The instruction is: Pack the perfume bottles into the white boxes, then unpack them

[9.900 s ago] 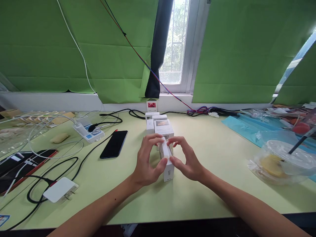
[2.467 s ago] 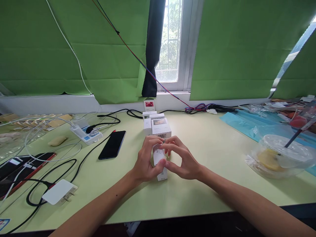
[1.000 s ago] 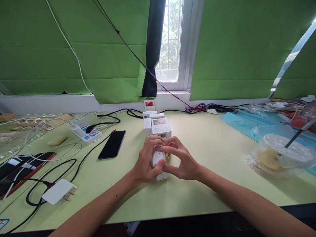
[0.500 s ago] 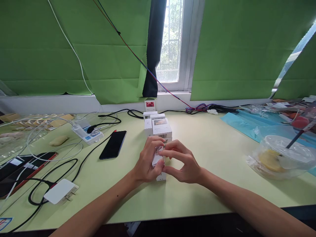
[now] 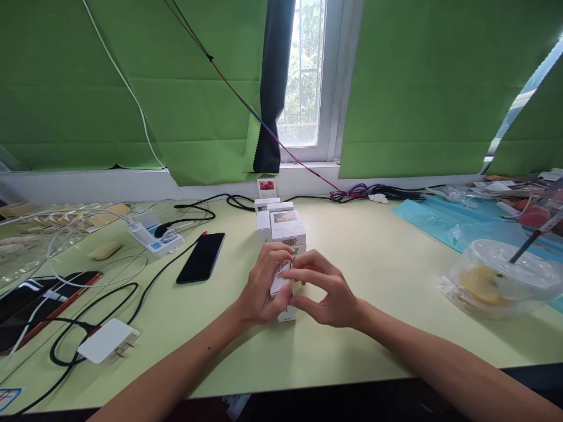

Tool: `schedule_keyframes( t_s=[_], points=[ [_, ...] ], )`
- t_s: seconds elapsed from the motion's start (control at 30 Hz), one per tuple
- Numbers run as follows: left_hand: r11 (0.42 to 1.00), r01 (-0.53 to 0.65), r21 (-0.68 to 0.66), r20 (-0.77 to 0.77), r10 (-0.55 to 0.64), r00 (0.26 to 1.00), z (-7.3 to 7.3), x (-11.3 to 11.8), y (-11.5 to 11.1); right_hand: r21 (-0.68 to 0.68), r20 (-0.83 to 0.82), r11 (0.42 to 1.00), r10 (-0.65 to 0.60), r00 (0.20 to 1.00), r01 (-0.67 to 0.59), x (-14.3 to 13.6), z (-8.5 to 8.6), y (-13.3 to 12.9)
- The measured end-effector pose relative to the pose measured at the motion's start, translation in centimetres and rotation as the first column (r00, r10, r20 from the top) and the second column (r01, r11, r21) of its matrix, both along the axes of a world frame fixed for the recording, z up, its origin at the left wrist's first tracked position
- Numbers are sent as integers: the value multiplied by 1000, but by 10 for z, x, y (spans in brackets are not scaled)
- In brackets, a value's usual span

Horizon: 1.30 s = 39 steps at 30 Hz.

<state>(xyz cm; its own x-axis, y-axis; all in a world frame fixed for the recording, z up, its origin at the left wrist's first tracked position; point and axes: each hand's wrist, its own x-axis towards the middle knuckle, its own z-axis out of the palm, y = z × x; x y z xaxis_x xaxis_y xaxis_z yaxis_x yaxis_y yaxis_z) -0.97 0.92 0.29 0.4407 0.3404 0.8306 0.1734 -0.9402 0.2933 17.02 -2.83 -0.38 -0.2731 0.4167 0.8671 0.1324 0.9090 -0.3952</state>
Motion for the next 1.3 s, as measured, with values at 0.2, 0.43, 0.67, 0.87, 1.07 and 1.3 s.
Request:
schedule_keyframes(
  t_s=[0.2,0.43,0.67,0.87,1.07,1.3],
  points=[
    [1000,-4,-11,-3,4,1000,1,0,-1,1,-9,1000,-9,1000,9,-1,-2,1],
    [1000,-5,-13,-4,5,1000,0,2,-1,9,2,1000,-30,1000,30,0,-2,1],
    [1000,-1,-5,0,1,1000,2,3,-2,16,-3,999,-30,1000,30,-1,-2,1],
    [1000,-4,-13,0,4,1000,2,3,-3,35,-2,998,-47,999,47,-1,-2,2],
    [1000,-8,-22,-7,8,1000,1,3,-3,28,-9,999,-45,999,45,-1,-3,2],
    [996,12,-91,-18,-14,1000,1,3,-6,21,-26,999,-25,999,25,-1,-5,2]
  ],
)
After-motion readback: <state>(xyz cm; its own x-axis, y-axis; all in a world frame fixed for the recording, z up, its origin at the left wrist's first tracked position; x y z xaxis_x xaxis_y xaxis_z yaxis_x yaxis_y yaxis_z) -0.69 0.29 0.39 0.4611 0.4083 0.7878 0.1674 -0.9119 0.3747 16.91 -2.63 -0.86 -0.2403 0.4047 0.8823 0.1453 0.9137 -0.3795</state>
